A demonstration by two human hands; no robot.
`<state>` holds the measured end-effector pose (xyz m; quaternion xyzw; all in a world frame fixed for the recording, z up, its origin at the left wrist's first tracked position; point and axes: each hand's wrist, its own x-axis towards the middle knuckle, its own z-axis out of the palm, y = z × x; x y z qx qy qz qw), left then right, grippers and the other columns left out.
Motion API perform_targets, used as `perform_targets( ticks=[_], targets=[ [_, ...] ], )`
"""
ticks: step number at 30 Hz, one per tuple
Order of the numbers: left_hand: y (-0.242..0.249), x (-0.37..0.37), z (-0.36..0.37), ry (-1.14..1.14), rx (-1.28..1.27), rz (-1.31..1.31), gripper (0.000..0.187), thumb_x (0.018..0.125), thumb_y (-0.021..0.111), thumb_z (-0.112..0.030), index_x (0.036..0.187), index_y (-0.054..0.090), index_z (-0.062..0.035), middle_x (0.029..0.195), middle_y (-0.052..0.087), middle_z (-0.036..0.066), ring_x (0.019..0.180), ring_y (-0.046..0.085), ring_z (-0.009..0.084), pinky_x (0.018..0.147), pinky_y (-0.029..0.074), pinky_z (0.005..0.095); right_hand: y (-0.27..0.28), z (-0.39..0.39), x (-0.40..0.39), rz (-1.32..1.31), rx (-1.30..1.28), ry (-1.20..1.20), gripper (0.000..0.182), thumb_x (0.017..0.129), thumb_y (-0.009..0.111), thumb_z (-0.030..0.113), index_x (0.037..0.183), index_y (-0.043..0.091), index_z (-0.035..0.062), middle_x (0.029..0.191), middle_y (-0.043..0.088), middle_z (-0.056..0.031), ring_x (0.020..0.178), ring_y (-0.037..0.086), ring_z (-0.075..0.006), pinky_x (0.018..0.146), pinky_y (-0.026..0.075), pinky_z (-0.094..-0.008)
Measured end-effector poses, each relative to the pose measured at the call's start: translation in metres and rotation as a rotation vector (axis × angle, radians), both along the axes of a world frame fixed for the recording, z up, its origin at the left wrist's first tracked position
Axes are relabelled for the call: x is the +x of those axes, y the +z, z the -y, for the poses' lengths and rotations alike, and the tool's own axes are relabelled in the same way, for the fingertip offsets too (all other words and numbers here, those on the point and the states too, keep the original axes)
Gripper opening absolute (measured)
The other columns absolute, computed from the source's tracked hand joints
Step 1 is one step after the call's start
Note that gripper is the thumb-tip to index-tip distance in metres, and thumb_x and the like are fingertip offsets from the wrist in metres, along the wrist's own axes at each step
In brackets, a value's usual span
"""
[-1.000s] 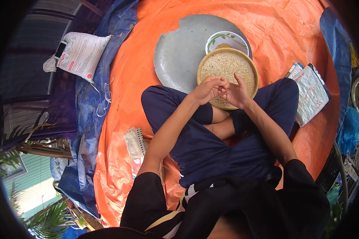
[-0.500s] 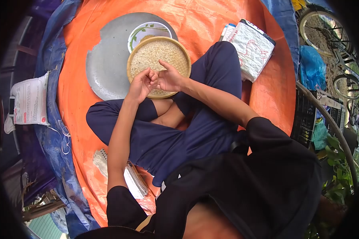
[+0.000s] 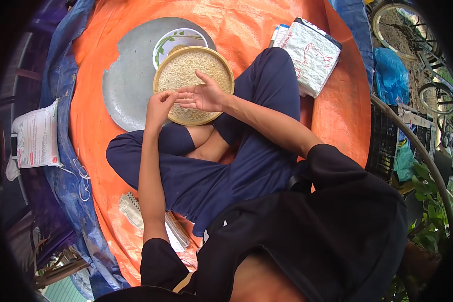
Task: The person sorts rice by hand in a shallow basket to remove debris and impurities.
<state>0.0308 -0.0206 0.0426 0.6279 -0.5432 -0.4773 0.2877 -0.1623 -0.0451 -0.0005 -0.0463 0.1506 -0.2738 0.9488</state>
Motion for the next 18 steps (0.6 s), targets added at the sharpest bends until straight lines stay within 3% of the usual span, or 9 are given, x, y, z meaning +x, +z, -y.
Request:
perform_targets(
  ticks=[3, 6, 9, 12, 14, 18],
  targets=[
    [0.012, -0.009, -0.004, -0.047, -0.031, 0.195, 0.021, 0.081, 0.071, -0.018, 0.082, 0.072, 0.0022, 0.060, 0.064, 0.007, 0.054, 0.060, 0.0122, 0.052, 0.046, 0.0274, -0.004, -0.001, 0.001, -0.002, -0.015, 0.001, 0.093, 0.095, 0.032, 0.064, 0.141, 0.024, -0.0156, 0.135, 0.045, -0.0264, 0.128, 0.047, -0.0322, 0.110, 0.039, -0.0404],
    [0.016, -0.019, -0.008, -0.063, -0.139, 0.238, 0.015, 0.082, 0.071, -0.016, 0.082, 0.073, -0.0010, 0.051, 0.054, 0.002, 0.050, 0.050, 0.0079, 0.050, 0.041, 0.0280, -0.004, -0.001, 0.000, 0.042, -0.012, 0.012, 0.092, 0.095, 0.032, 0.064, 0.140, 0.027, -0.0154, 0.133, 0.048, -0.0253, 0.126, 0.050, -0.0305, 0.110, 0.039, -0.0397],
    [0.004, -0.020, -0.007, -0.117, -0.296, 0.234, 0.015, 0.081, 0.073, -0.016, 0.084, 0.073, -0.0015, 0.057, 0.063, 0.010, 0.054, 0.063, 0.0174, 0.054, 0.047, 0.0327, -0.008, 0.000, -0.001, 0.140, 0.016, 0.036, 0.090, 0.095, 0.033, 0.065, 0.138, 0.032, -0.0143, 0.128, 0.052, -0.0224, 0.120, 0.055, -0.0283, 0.110, 0.039, -0.0396],
    [0.007, -0.018, -0.007, -0.194, -0.251, 0.296, 0.015, 0.079, 0.074, -0.016, 0.084, 0.073, -0.0021, 0.069, 0.069, 0.014, 0.065, 0.068, 0.0271, 0.060, 0.051, 0.0368, -0.011, -0.002, 0.001, 0.144, 0.077, 0.050, 0.091, 0.094, 0.034, 0.065, 0.137, 0.034, -0.0148, 0.122, 0.056, -0.0197, 0.114, 0.057, -0.0279, 0.108, 0.040, -0.0399],
    [0.016, -0.016, -0.009, -0.292, -0.343, 0.431, 0.013, 0.078, 0.073, -0.016, 0.084, 0.072, -0.0034, 0.074, 0.069, 0.013, 0.068, 0.068, 0.0280, 0.061, 0.052, 0.0378, -0.002, -0.005, 0.001, 0.027, 0.067, 0.053, 0.090, 0.094, 0.036, 0.066, 0.134, 0.037, -0.0152, 0.118, 0.057, -0.0175, 0.110, 0.058, -0.0275, 0.107, 0.042, -0.0404],
    [0.010, -0.017, -0.008, -0.458, -0.510, 0.622, 0.010, 0.081, 0.067, -0.013, 0.084, 0.068, -0.0042, 0.081, 0.069, 0.014, 0.073, 0.068, 0.0299, 0.064, 0.052, 0.0400, -0.019, -0.001, -0.002, 0.098, 0.020, 0.119, 0.091, 0.094, 0.036, 0.066, 0.135, 0.036, -0.0153, 0.121, 0.056, -0.0218, 0.115, 0.058, -0.0299, 0.107, 0.041, -0.0403]
  ],
)
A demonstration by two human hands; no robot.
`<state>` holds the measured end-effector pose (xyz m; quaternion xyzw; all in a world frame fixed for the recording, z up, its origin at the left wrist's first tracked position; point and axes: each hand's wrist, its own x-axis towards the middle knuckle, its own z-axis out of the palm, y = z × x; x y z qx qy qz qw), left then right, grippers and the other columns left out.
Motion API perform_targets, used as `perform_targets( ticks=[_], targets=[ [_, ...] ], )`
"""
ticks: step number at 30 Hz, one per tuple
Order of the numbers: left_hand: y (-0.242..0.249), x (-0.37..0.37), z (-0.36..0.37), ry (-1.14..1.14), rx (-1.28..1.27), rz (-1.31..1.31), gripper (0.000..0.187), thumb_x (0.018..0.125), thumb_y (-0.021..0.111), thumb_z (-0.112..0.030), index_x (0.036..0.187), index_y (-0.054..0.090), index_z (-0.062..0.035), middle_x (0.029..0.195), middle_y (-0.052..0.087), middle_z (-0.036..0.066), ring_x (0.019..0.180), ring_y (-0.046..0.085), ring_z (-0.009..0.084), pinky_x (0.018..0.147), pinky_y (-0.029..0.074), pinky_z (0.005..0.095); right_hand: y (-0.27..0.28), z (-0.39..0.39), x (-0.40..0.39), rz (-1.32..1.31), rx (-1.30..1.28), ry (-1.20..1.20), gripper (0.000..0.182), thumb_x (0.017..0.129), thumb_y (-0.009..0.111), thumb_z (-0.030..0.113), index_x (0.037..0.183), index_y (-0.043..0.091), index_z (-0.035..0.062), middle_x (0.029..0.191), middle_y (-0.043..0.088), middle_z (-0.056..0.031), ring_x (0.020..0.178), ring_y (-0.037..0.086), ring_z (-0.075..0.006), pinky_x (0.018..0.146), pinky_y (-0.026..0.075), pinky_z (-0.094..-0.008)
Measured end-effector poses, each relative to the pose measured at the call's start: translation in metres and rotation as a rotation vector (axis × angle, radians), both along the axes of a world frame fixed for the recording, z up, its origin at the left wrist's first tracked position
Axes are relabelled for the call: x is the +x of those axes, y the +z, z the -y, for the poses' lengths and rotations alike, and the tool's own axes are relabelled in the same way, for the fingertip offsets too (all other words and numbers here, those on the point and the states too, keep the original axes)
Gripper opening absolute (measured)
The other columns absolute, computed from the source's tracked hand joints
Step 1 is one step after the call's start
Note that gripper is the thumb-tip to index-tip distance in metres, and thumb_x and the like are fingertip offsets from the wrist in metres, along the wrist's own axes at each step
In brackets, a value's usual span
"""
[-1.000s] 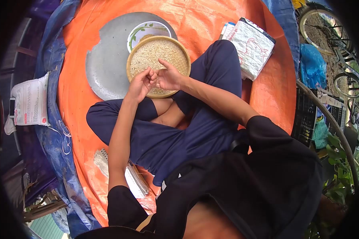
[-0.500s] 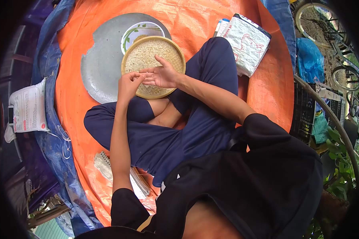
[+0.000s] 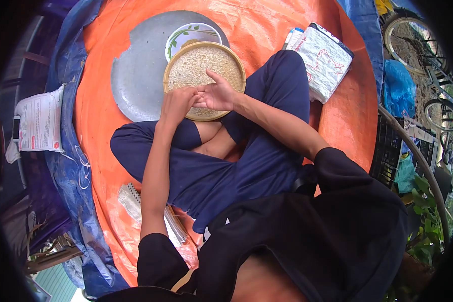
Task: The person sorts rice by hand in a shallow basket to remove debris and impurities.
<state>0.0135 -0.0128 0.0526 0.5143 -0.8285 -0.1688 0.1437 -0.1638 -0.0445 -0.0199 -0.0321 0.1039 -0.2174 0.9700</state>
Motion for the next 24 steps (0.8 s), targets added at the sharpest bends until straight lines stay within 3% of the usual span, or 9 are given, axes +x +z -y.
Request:
perform_targets(
  ticks=[9, 12, 16, 21, 24],
  targets=[
    [-0.017, -0.013, -0.003, -0.160, -0.240, 0.262, 0.003, 0.080, 0.058, -0.007, 0.079, 0.060, -0.0043, 0.072, 0.066, 0.011, 0.069, 0.069, 0.0238, 0.056, 0.054, 0.0344, -0.004, 0.005, -0.006, -0.055, 0.117, -0.038, 0.094, 0.093, 0.037, 0.065, 0.136, 0.030, -0.0187, 0.128, 0.051, -0.0279, 0.116, 0.056, -0.0333, 0.104, 0.043, -0.0414],
    [-0.019, -0.013, -0.004, -0.176, -0.329, 0.236, 0.002, 0.079, 0.059, -0.007, 0.079, 0.060, -0.0056, 0.073, 0.066, 0.009, 0.069, 0.069, 0.0226, 0.056, 0.054, 0.0328, -0.006, 0.007, -0.008, 0.263, 0.184, 0.039, 0.095, 0.093, 0.038, 0.065, 0.136, 0.031, -0.0191, 0.127, 0.052, -0.0277, 0.117, 0.056, -0.0335, 0.103, 0.044, -0.0411],
    [-0.023, -0.015, -0.004, -0.154, -0.194, 0.276, 0.005, 0.081, 0.059, -0.009, 0.082, 0.062, -0.0044, 0.074, 0.067, 0.010, 0.068, 0.070, 0.0239, 0.056, 0.054, 0.0342, -0.004, 0.003, -0.005, -0.085, 0.103, -0.012, 0.096, 0.092, 0.038, 0.067, 0.136, 0.030, -0.0188, 0.130, 0.049, -0.0277, 0.118, 0.055, -0.0327, 0.103, 0.044, -0.0412],
    [-0.005, -0.016, -0.006, -0.128, -0.034, 0.239, 0.011, 0.085, 0.059, -0.014, 0.087, 0.064, -0.0037, 0.079, 0.070, 0.013, 0.068, 0.070, 0.0248, 0.056, 0.055, 0.0369, 0.004, -0.001, -0.006, -0.131, 0.117, 0.000, 0.094, 0.091, 0.040, 0.067, 0.134, 0.034, -0.0170, 0.126, 0.054, -0.0242, 0.116, 0.056, -0.0308, 0.105, 0.041, -0.0399],
    [-0.023, -0.014, -0.006, -0.118, -0.144, 0.179, 0.017, 0.085, 0.059, -0.014, 0.097, 0.068, -0.0075, 0.076, 0.070, 0.012, 0.068, 0.070, 0.0251, 0.058, 0.056, 0.0371, 0.007, -0.001, -0.004, -0.117, 0.081, 0.006, 0.094, 0.090, 0.042, 0.068, 0.133, 0.036, -0.0159, 0.124, 0.055, -0.0233, 0.116, 0.056, -0.0286, 0.105, 0.042, -0.0385]
  ],
)
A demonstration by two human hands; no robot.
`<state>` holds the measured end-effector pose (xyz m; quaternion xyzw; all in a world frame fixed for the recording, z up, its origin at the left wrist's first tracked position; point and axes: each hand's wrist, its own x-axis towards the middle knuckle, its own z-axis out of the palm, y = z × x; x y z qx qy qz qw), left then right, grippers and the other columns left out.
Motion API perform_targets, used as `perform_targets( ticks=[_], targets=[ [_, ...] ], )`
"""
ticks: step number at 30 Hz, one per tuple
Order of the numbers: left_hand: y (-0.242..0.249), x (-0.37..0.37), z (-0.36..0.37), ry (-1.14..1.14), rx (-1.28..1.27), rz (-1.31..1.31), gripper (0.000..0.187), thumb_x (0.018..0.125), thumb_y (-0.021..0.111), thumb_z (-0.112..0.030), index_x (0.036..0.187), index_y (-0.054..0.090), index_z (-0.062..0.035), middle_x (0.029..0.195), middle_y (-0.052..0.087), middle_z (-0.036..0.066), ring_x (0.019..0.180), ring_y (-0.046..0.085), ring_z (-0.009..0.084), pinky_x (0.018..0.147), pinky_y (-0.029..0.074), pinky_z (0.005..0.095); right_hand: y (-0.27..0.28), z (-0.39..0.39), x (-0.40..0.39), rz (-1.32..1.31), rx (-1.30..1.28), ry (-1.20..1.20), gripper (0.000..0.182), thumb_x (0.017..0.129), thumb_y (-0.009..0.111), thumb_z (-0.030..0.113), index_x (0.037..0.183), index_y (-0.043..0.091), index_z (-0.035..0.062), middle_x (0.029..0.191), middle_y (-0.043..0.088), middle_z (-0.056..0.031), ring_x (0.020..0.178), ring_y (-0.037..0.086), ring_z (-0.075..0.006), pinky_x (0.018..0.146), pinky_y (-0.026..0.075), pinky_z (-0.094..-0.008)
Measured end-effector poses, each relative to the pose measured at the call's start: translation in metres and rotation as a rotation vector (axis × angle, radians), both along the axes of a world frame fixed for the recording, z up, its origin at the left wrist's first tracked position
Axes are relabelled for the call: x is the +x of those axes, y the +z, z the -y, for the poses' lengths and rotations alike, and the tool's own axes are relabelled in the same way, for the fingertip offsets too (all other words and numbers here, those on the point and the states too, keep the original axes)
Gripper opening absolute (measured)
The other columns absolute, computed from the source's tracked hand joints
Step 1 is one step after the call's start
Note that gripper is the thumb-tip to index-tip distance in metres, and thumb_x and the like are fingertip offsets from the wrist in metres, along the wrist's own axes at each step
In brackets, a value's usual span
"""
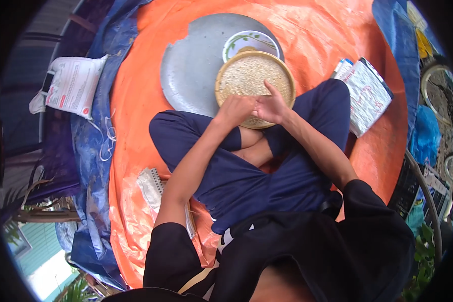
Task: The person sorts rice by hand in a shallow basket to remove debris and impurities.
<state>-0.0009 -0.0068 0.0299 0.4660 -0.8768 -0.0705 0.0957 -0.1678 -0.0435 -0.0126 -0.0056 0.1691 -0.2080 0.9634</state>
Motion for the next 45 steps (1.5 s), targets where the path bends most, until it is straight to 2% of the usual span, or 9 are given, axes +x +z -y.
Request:
perform_targets(
  ticks=[4, 10, 13, 16, 19, 29, 32, 36, 45],
  targets=[
    [0.003, -0.003, -0.001, 0.066, 0.046, 0.032, 0.009, 0.078, 0.063, -0.012, 0.082, 0.070, -0.0081, 0.074, 0.070, 0.013, 0.070, 0.071, 0.0252, 0.060, 0.056, 0.0374, 0.000, 0.002, 0.000, 0.015, -0.037, 0.044, 0.089, 0.090, 0.042, 0.068, 0.125, 0.045, -0.0130, 0.119, 0.059, -0.0209, 0.110, 0.060, -0.0264, 0.100, 0.047, -0.0368],
    [0.023, 0.005, -0.001, 0.214, 0.218, -0.285, 0.009, 0.077, 0.062, -0.011, 0.073, 0.067, -0.0048, 0.075, 0.069, 0.017, 0.069, 0.070, 0.0295, 0.062, 0.055, 0.0400, -0.006, 0.004, -0.001, 0.120, -0.111, 0.094, 0.085, 0.092, 0.040, 0.066, 0.125, 0.046, -0.0125, 0.119, 0.060, -0.0227, 0.108, 0.062, -0.0271, 0.101, 0.047, -0.0370],
    [0.012, 0.008, 0.008, 0.366, 0.401, -0.711, 0.012, 0.078, 0.057, -0.010, 0.072, 0.064, -0.0027, 0.068, 0.067, 0.013, 0.057, 0.064, 0.0221, 0.055, 0.051, 0.0330, 0.014, 0.003, 0.002, -0.012, -0.020, -0.025, 0.085, 0.093, 0.039, 0.065, 0.124, 0.047, -0.0134, 0.119, 0.060, -0.0252, 0.113, 0.060, -0.0302, 0.105, 0.044, -0.0391],
    [0.000, 0.017, 0.021, 0.407, 0.952, -1.388, 0.013, 0.078, 0.052, -0.008, 0.074, 0.062, -0.0019, 0.064, 0.062, 0.008, 0.050, 0.053, 0.0125, 0.049, 0.043, 0.0246, 0.014, 0.004, 0.002, 0.053, -0.142, 0.008, 0.081, 0.095, 0.036, 0.063, 0.125, 0.049, -0.0113, 0.120, 0.060, -0.0234, 0.115, 0.060, -0.0326, 0.108, 0.041, -0.0417],
    [0.004, 0.021, 0.017, 0.438, 1.082, -1.593, 0.010, 0.080, 0.051, -0.007, 0.076, 0.059, -0.0032, 0.065, 0.056, 0.003, 0.052, 0.045, 0.0062, 0.048, 0.035, 0.0190, 0.009, 0.004, 0.003, 0.077, -0.140, 0.017, 0.081, 0.095, 0.036, 0.063, 0.123, 0.050, -0.0121, 0.120, 0.060, -0.0245, 0.115, 0.059, -0.0352, 0.111, 0.039, -0.0438],
    [0.006, 0.023, 0.017, 0.425, 1.165, -1.589, 0.014, 0.089, 0.057, -0.016, 0.079, 0.060, -0.0056, 0.068, 0.057, 0.001, 0.055, 0.046, 0.0050, 0.051, 0.037, 0.0187, 0.004, 0.004, 0.005, 0.023, -0.128, 0.018, 0.083, 0.093, 0.038, 0.064, 0.126, 0.047, -0.0113, 0.127, 0.056, -0.0242, 0.123, 0.053, -0.0343, 0.111, 0.037, -0.0424],
    [0.008, 0.024, 0.017, 0.516, 1.044, -1.433, 0.014, 0.089, 0.062, -0.018, 0.081, 0.062, -0.0070, 0.068, 0.057, -0.001, 0.055, 0.047, 0.0036, 0.051, 0.037, 0.0185, 0.011, -0.001, 0.004, -0.057, -0.153, 0.017, 0.086, 0.093, 0.037, 0.065, 0.134, 0.041, -0.0108, 0.134, 0.051, -0.0232, 0.127, 0.050, -0.0309, 0.109, 0.039, -0.0406],
    [0.011, 0.026, 0.018, 0.514, 0.752, -1.169, 0.018, 0.086, 0.068, -0.017, 0.083, 0.069, 0.0007, 0.070, 0.064, 0.001, 0.061, 0.056, 0.0056, 0.055, 0.043, 0.0204, 0.003, 0.001, 0.002, -0.051, -0.166, 0.024, 0.087, 0.095, 0.034, 0.063, 0.138, 0.035, -0.0132, 0.141, 0.043, -0.0278, 0.132, 0.045, -0.0351, 0.111, 0.038, -0.0416],
    [0.020, 0.021, 0.010, 0.474, 0.455, -0.683, 0.017, 0.077, 0.075, -0.015, 0.080, 0.071, 0.0016, 0.059, 0.063, 0.009, 0.053, 0.058, 0.0120, 0.051, 0.046, 0.0274, 0.004, 0.000, 0.003, -0.072, -0.148, -0.012, 0.086, 0.095, 0.033, 0.063, 0.137, 0.038, -0.0116, 0.138, 0.047, -0.0254, 0.127, 0.049, -0.0334, 0.111, 0.038, -0.0416]
  ],
)
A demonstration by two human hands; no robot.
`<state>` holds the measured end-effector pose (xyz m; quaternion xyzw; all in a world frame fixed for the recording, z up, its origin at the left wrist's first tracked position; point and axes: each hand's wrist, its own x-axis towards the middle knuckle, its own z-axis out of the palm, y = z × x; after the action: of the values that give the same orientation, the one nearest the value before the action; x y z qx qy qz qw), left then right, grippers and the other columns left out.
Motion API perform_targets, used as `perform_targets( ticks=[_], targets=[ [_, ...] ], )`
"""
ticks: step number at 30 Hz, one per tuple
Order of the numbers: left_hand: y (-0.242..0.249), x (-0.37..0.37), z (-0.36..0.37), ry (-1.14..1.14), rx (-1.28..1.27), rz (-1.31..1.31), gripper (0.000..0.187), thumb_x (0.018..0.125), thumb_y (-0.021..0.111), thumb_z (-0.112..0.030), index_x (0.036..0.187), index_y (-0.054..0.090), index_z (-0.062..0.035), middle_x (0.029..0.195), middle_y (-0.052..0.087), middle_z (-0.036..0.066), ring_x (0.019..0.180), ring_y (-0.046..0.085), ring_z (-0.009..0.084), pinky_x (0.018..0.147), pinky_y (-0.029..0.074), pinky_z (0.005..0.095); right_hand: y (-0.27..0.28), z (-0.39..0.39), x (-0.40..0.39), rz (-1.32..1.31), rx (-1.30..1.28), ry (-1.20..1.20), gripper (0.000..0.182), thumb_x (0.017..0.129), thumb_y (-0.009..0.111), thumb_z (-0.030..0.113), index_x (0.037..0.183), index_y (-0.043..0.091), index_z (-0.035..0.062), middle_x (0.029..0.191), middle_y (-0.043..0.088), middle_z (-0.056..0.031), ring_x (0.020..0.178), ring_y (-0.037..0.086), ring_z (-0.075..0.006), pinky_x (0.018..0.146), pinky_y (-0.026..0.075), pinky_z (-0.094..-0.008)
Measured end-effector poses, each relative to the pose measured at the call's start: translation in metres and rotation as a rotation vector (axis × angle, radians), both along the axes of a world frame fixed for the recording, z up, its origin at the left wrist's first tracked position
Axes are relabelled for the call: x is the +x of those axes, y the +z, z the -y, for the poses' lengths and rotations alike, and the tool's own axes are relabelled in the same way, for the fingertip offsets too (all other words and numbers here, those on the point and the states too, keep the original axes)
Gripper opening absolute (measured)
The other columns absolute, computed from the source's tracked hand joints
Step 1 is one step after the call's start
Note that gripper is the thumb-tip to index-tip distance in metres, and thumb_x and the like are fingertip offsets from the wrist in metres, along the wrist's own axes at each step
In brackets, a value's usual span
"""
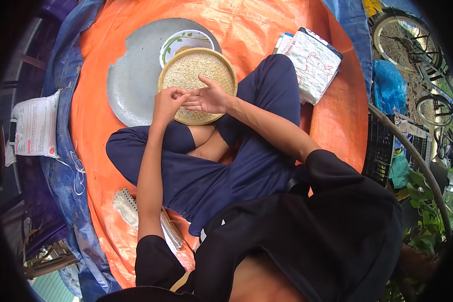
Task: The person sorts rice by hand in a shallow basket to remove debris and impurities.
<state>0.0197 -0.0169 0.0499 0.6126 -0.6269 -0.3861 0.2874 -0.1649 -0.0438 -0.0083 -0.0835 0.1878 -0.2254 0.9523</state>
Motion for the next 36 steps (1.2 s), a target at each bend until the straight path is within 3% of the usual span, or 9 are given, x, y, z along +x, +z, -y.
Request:
perform_targets(
  ticks=[4, 9, 11, 23, 26, 32, 36],
  targets=[
    [-0.005, -0.008, 0.000, -0.127, -0.118, 0.121, 0.018, 0.072, 0.077, -0.014, 0.081, 0.071, 0.0000, 0.065, 0.065, 0.014, 0.057, 0.064, 0.0226, 0.057, 0.050, 0.0335, -0.009, -0.002, 0.000, 0.119, 0.034, 0.035, 0.083, 0.093, 0.038, 0.065, 0.134, 0.045, -0.0069, 0.128, 0.056, -0.0164, 0.120, 0.054, -0.0271, 0.110, 0.038, -0.0393],
    [-0.026, -0.001, 0.001, -0.220, -0.234, 0.294, 0.013, 0.071, 0.075, -0.011, 0.078, 0.070, -0.0012, 0.075, 0.068, 0.017, 0.071, 0.067, 0.0333, 0.070, 0.053, 0.0396, -0.001, -0.004, 0.002, 0.060, -0.013, 0.118, 0.085, 0.092, 0.037, 0.067, 0.133, 0.043, -0.0066, 0.126, 0.057, -0.0171, 0.118, 0.055, -0.0258, 0.108, 0.039, -0.0374],
    [-0.017, -0.001, 0.000, -0.220, -0.155, 0.268, 0.011, 0.072, 0.073, -0.010, 0.075, 0.068, -0.0012, 0.076, 0.067, 0.017, 0.075, 0.067, 0.0334, 0.070, 0.053, 0.0415, 0.006, -0.003, 0.005, 0.019, -0.019, 0.127, 0.084, 0.093, 0.036, 0.067, 0.129, 0.045, -0.0081, 0.121, 0.059, -0.0189, 0.116, 0.057, -0.0271, 0.107, 0.042, -0.0382],
    [-0.029, -0.007, -0.004, -0.347, -0.313, 0.481, 0.009, 0.079, 0.061, -0.009, 0.079, 0.060, 0.0009, 0.083, 0.064, 0.019, 0.079, 0.065, 0.0369, 0.067, 0.052, 0.0451, 0.012, -0.003, 0.005, -0.078, 0.033, 0.112, 0.083, 0.094, 0.038, 0.066, 0.126, 0.045, -0.0107, 0.114, 0.061, -0.0199, 0.112, 0.060, -0.0285, 0.107, 0.042, -0.0396],
    [-0.023, -0.006, -0.004, -0.350, -0.283, 0.457, 0.013, 0.080, 0.062, -0.012, 0.081, 0.066, 0.0008, 0.085, 0.066, 0.021, 0.080, 0.068, 0.0370, 0.069, 0.055, 0.0440, 0.004, -0.002, 0.004, -0.036, 0.006, 0.137, 0.084, 0.094, 0.037, 0.066, 0.126, 0.045, -0.0112, 0.114, 0.061, -0.0209, 0.111, 0.061, -0.0291, 0.107, 0.042, -0.0401],
    [-0.024, -0.004, -0.003, -0.299, -0.250, 0.315, 0.015, 0.078, 0.063, -0.012, 0.078, 0.060, 0.0032, 0.079, 0.063, 0.023, 0.076, 0.064, 0.0393, 0.067, 0.052, 0.0450, 0.000, 0.000, 0.002, 0.048, 0.000, 0.138, 0.083, 0.094, 0.036, 0.065, 0.124, 0.046, -0.0113, 0.118, 0.060, -0.0226, 0.114, 0.059, -0.0303, 0.108, 0.041, -0.0415],
    [-0.021, -0.003, 0.003, -0.218, -0.058, -0.037, 0.016, 0.082, 0.062, -0.014, 0.079, 0.062, 0.0018, 0.071, 0.063, 0.013, 0.065, 0.063, 0.0258, 0.059, 0.050, 0.0357, 0.007, -0.001, 0.002, -0.019, 0.048, 0.087, 0.081, 0.094, 0.036, 0.064, 0.121, 0.048, -0.0111, 0.122, 0.057, -0.0241, 0.120, 0.056, -0.0318, 0.109, 0.039, -0.0426]
  ],
)
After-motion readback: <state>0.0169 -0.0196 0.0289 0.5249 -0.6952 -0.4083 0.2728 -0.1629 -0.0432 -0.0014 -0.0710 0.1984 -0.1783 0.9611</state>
